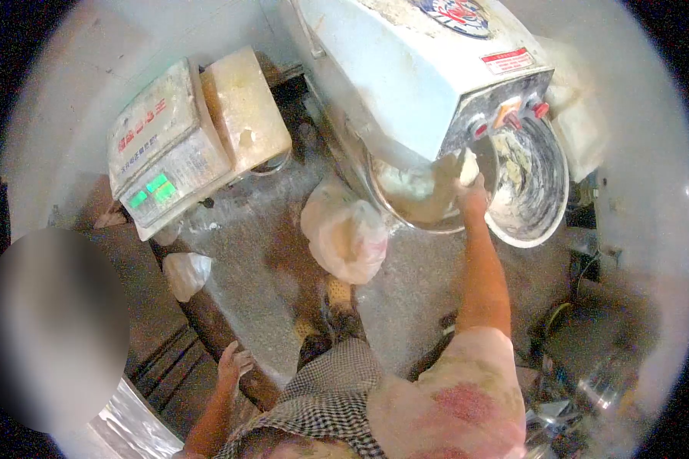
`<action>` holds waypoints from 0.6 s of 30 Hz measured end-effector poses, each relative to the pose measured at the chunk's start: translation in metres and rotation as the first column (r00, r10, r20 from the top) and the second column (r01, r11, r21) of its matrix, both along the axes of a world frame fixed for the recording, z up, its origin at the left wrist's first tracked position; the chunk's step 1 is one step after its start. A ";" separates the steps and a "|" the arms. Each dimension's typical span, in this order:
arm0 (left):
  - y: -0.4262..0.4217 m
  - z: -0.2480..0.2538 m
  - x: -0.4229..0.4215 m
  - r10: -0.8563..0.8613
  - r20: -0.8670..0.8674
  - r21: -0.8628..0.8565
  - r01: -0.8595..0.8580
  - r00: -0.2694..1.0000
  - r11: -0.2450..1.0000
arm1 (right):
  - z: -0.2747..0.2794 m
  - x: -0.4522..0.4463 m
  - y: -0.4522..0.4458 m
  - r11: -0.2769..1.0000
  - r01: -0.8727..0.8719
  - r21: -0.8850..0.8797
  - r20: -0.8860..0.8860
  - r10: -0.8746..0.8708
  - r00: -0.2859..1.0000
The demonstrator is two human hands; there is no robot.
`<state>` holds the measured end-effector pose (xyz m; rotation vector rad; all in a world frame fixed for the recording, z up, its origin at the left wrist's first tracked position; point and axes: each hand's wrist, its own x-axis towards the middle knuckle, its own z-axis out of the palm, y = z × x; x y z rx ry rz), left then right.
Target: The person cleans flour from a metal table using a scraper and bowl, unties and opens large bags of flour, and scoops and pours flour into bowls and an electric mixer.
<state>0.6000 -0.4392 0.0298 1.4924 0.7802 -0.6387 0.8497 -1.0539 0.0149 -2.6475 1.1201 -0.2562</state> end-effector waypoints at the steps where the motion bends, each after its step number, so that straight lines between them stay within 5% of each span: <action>1: -0.001 -0.001 0.002 0.002 -0.009 0.011 -0.001 1.000 1.000 | -0.003 -0.001 0.000 0.987 -0.012 -0.160 -0.025 0.008 1.000; 4: -0.003 0.000 0.003 0.034 -0.034 -0.015 -0.035 0.999 0.999 | 0.009 -0.011 -0.009 0.943 -0.124 0.308 0.257 0.043 0.965; 5: -0.005 -0.001 0.006 0.027 -0.027 -0.002 -0.027 0.999 1.000 | 0.011 -0.009 -0.008 0.976 -0.166 0.140 0.240 0.129 0.962; 8: -0.008 -0.007 0.008 -0.011 0.023 0.023 0.010 1.000 1.000 | -0.004 -0.024 -0.031 0.998 -0.013 0.058 0.091 0.008 0.996; 9: -0.002 -0.018 0.003 -0.035 0.059 0.024 0.033 0.998 0.999 | -0.007 -0.029 -0.045 0.973 0.015 0.229 0.127 -0.045 0.991; 12: 0.019 -0.046 -0.011 -0.069 0.016 0.008 0.068 0.998 0.998 | 0.045 -0.046 0.005 0.636 -0.053 0.770 0.364 -0.370 0.855; 13: 0.027 -0.056 -0.018 -0.074 -0.024 -0.001 0.074 0.997 0.997 | 0.038 -0.058 -0.001 0.513 -0.076 0.855 0.296 -0.362 0.884; 16: 0.044 -0.089 -0.035 -0.253 0.201 0.174 0.220 0.946 0.960 | 0.043 -0.096 0.034 0.338 -0.370 0.866 0.496 -0.471 0.730; 18: 0.013 -0.035 -0.008 -0.144 0.153 0.023 0.143 0.978 0.990 | 0.052 -0.114 0.067 0.200 -0.425 0.883 0.464 -0.516 0.720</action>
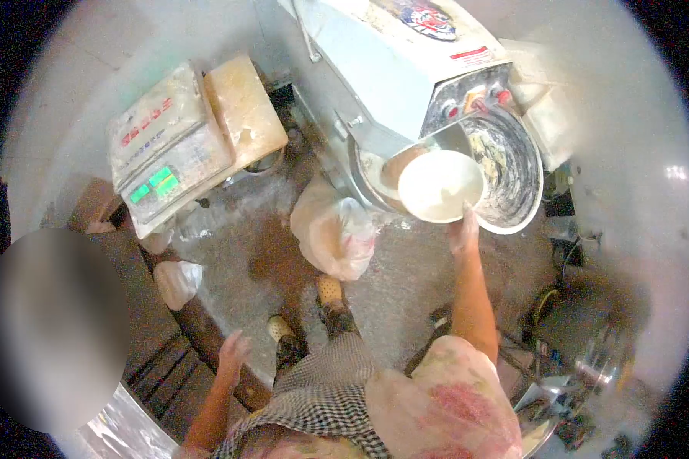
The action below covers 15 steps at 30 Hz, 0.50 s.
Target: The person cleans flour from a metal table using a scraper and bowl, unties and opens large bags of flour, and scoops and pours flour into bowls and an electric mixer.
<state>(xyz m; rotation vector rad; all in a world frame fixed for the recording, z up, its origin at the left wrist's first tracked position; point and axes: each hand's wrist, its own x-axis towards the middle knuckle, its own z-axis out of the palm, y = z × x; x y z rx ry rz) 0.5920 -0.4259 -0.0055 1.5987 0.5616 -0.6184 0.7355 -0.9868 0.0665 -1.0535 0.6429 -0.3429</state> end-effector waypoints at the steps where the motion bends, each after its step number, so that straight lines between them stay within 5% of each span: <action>1: -0.013 0.025 0.015 0.052 -0.039 -0.063 -0.054 0.998 0.997 | 0.003 -0.007 0.020 0.997 -0.028 0.078 0.028 0.026 0.999; 4: -0.016 0.024 0.040 -0.059 0.132 -0.305 0.097 0.989 0.948 | 0.026 -0.038 0.094 0.968 -0.178 0.178 0.117 0.159 0.980; 8: -0.024 0.112 0.061 0.022 0.299 -0.507 0.139 0.954 0.851 | 0.069 -0.060 0.229 0.862 -0.460 0.215 0.313 0.385 0.868; 11: 0.001 0.175 0.045 0.232 0.215 -0.570 -0.071 0.949 0.819 | 0.093 -0.077 0.327 0.690 -0.623 0.368 0.312 0.540 0.782; 15: 0.084 0.214 -0.024 0.542 0.206 -0.522 -0.377 0.815 0.765 | 0.112 -0.112 0.455 0.440 -0.839 0.321 0.318 0.784 0.533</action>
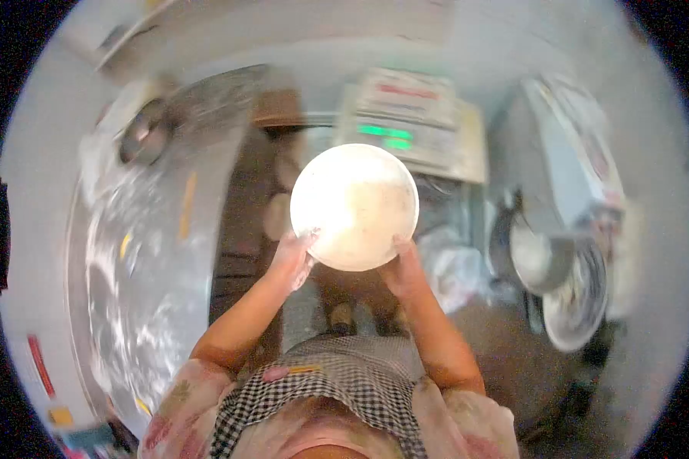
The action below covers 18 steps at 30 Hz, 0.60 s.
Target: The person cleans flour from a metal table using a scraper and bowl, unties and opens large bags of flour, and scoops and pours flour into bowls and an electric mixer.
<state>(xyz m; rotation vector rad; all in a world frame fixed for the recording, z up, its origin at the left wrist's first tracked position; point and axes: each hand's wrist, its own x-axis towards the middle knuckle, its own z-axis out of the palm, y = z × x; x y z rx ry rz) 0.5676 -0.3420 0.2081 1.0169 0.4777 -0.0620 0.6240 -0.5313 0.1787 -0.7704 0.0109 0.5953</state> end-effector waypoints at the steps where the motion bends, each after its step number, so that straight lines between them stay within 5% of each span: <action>1: 0.025 0.006 -0.024 0.099 -0.004 0.010 -0.099 0.995 0.995 | 0.006 -0.012 0.031 0.996 -0.087 -0.001 0.054 0.087 0.995; 5: 0.127 -0.020 -0.143 0.437 0.092 -0.075 -0.431 0.895 0.899 | 0.011 -0.078 0.162 0.886 -0.463 0.032 0.170 0.452 0.876; 8: 0.180 -0.049 -0.233 0.678 0.075 0.088 -0.682 0.732 0.726 | 0.006 -0.144 0.240 0.706 -0.706 0.053 0.239 0.678 0.696; 16: 0.248 -0.143 -0.423 0.887 0.026 0.627 -0.699 0.461 0.345 | -0.074 -0.284 0.348 0.408 -0.886 -0.220 -0.088 0.896 0.435; 18: 0.238 -0.138 -0.440 0.876 0.195 0.887 -0.461 0.442 0.036 | -0.084 -0.306 0.360 0.387 -0.880 -0.275 -0.176 0.880 0.442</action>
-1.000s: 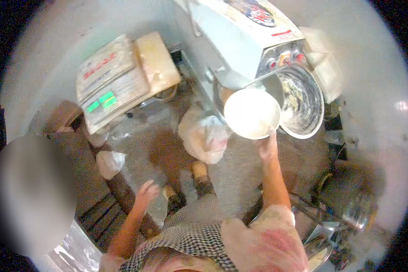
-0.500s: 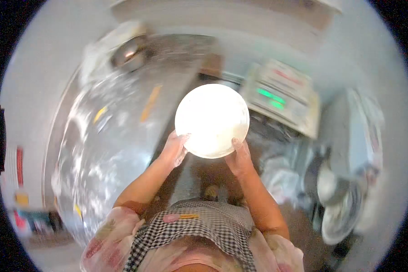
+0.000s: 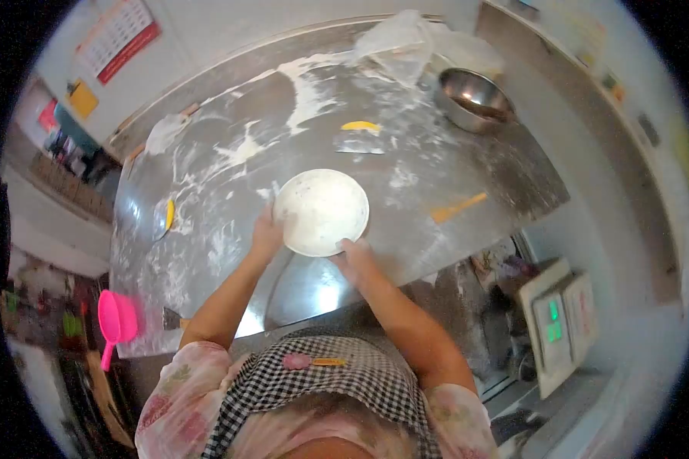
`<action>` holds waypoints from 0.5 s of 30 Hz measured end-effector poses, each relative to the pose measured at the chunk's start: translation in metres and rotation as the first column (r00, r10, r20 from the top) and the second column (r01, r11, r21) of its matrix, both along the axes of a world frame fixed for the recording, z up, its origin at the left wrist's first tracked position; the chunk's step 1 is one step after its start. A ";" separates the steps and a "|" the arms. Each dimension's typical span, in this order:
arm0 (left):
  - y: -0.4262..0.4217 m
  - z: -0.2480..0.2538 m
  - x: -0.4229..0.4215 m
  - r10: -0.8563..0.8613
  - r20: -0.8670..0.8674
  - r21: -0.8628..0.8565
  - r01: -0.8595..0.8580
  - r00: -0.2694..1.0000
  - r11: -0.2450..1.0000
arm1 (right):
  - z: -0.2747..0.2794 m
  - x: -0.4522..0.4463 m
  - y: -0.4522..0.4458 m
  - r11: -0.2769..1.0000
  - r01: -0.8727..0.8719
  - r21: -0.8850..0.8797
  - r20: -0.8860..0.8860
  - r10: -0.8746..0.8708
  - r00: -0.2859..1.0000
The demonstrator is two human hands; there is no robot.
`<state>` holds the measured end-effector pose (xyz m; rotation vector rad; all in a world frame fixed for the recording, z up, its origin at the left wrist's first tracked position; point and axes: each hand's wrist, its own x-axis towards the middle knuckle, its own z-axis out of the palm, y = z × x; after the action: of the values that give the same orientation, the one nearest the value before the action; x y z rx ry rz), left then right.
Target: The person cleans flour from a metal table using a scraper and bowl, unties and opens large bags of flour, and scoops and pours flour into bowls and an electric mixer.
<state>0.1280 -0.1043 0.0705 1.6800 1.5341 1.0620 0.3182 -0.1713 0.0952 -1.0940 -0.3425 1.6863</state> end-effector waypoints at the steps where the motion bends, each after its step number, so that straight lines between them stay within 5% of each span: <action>1: -0.006 0.005 -0.005 0.050 -0.166 0.171 -0.021 0.985 0.985 | -0.004 -0.011 0.005 0.999 0.004 -0.054 0.022 -0.003 1.000; 2: -0.013 -0.001 -0.009 0.011 -0.312 0.288 0.083 0.950 0.954 | -0.009 -0.022 0.009 0.994 0.010 -0.107 0.046 -0.005 0.999; 3: -0.023 -0.007 -0.015 -0.004 -0.463 0.375 0.199 0.886 0.906 | -0.028 -0.026 0.012 0.987 -0.162 0.010 0.214 0.156 0.964; 4: -0.030 0.000 -0.017 -0.143 -0.497 0.313 0.330 0.856 0.890 | -0.055 -0.021 0.016 0.932 -0.347 0.104 0.385 0.284 0.878; 6: -0.033 0.008 -0.027 -0.374 -0.510 0.160 0.512 0.775 0.844 | -0.049 -0.016 0.033 0.823 -0.568 -0.007 0.505 0.493 0.709; 8: -0.022 0.004 -0.036 -0.551 -0.468 -0.012 0.618 0.691 0.786 | 0.027 -0.017 0.053 0.709 -0.615 -0.343 0.345 0.705 0.620; 9: -0.010 0.013 -0.040 -0.548 -0.439 -0.100 0.567 0.712 0.818 | 0.019 0.005 0.082 0.627 -0.690 -0.361 0.565 0.736 0.372; 10: 0.003 0.030 -0.045 -0.541 -0.413 -0.189 0.512 0.733 0.838 | 0.008 0.032 0.116 0.533 -0.743 -0.406 0.728 0.679 0.089; 11: 0.018 0.036 -0.051 -0.531 -0.388 -0.278 0.454 0.753 0.846 | 0.004 0.046 0.150 0.681 -0.671 -0.293 0.883 0.461 0.083; 12: 0.029 0.029 -0.064 -0.409 -0.190 -0.194 0.374 0.893 0.907 | 0.000 0.061 0.185 0.796 -0.584 -0.162 0.976 0.217 0.025; 13: 0.038 0.022 -0.079 -0.243 0.021 -0.137 0.244 0.970 0.960 | 0.002 0.066 0.225 0.750 -0.649 -0.128 0.943 -0.111 -0.315; 15: 0.057 0.037 -0.097 0.171 0.466 -0.439 0.059 0.868 0.897 | -0.012 0.071 0.288 0.799 -0.523 -0.297 0.845 -0.035 -0.534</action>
<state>0.0308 -0.0476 0.1074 0.9574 1.3522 0.9815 0.3890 0.1167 0.0828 -2.0918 -2.3249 0.1726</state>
